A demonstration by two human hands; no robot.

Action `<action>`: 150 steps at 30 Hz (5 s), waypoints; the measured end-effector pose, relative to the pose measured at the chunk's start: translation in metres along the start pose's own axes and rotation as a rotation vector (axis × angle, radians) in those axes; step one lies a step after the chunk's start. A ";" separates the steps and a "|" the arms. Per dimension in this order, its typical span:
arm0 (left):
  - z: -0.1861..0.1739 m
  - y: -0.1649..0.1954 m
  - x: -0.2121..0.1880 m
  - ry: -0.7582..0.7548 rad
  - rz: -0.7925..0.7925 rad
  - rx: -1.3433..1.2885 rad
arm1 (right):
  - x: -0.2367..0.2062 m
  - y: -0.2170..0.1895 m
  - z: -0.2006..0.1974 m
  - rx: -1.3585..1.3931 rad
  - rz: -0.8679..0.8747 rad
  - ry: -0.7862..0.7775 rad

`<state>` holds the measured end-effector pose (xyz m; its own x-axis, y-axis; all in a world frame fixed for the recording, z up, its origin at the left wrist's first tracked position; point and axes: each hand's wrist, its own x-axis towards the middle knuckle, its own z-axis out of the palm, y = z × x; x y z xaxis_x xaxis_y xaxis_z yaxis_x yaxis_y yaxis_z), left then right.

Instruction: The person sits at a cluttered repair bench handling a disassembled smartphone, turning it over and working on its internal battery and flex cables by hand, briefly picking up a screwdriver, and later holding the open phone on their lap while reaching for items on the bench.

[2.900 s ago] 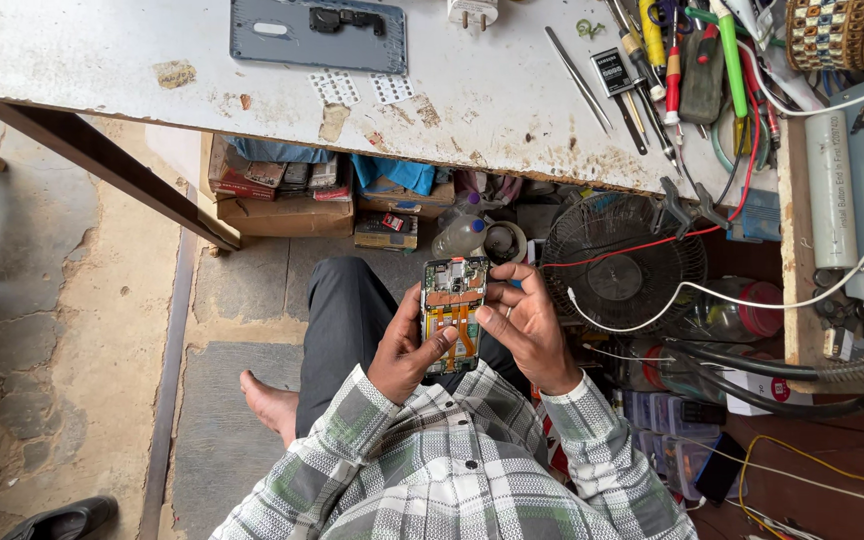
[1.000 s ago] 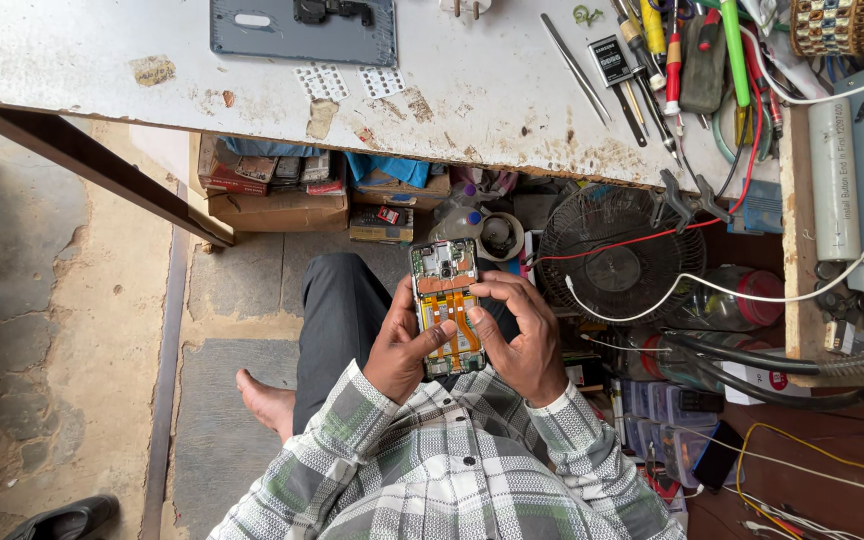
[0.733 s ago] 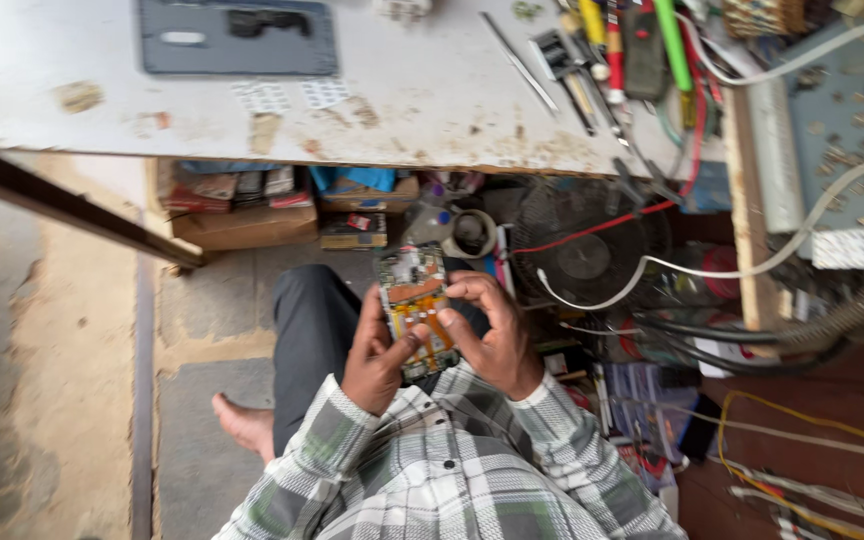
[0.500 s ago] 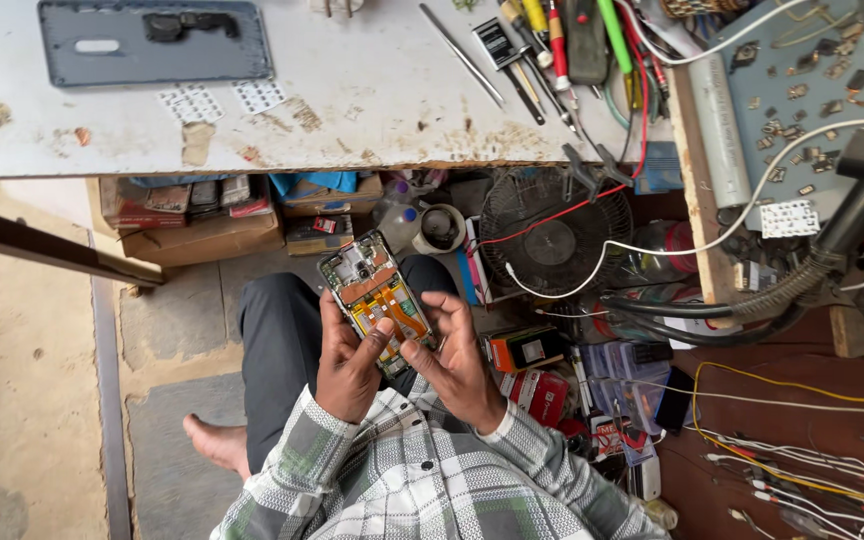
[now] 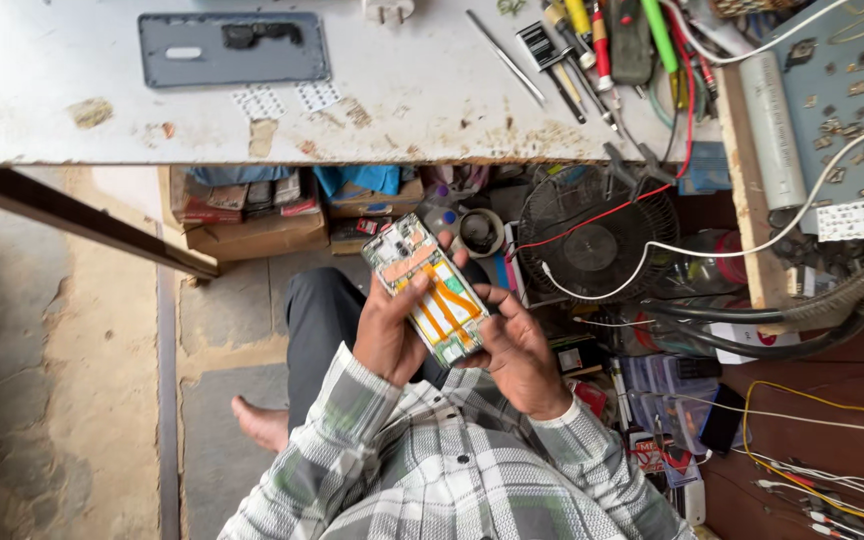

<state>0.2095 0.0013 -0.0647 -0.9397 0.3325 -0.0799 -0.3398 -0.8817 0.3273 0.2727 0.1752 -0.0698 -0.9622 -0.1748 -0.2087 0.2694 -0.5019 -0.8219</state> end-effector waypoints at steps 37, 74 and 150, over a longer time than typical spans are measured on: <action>-0.030 -0.015 -0.020 0.115 0.066 0.463 | 0.004 0.032 -0.025 -0.087 -0.098 0.244; -0.029 0.038 -0.037 0.205 0.215 0.439 | 0.213 -0.311 -0.119 -2.195 -0.386 0.731; -0.013 0.026 -0.039 0.173 0.194 0.505 | 0.213 -0.361 -0.112 -1.639 -1.179 0.800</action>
<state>0.2371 -0.0386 -0.0654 -0.9901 0.0830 -0.1129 -0.1398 -0.6377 0.7575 -0.0334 0.4136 0.1232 -0.5389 0.1004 0.8364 -0.1435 0.9674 -0.2086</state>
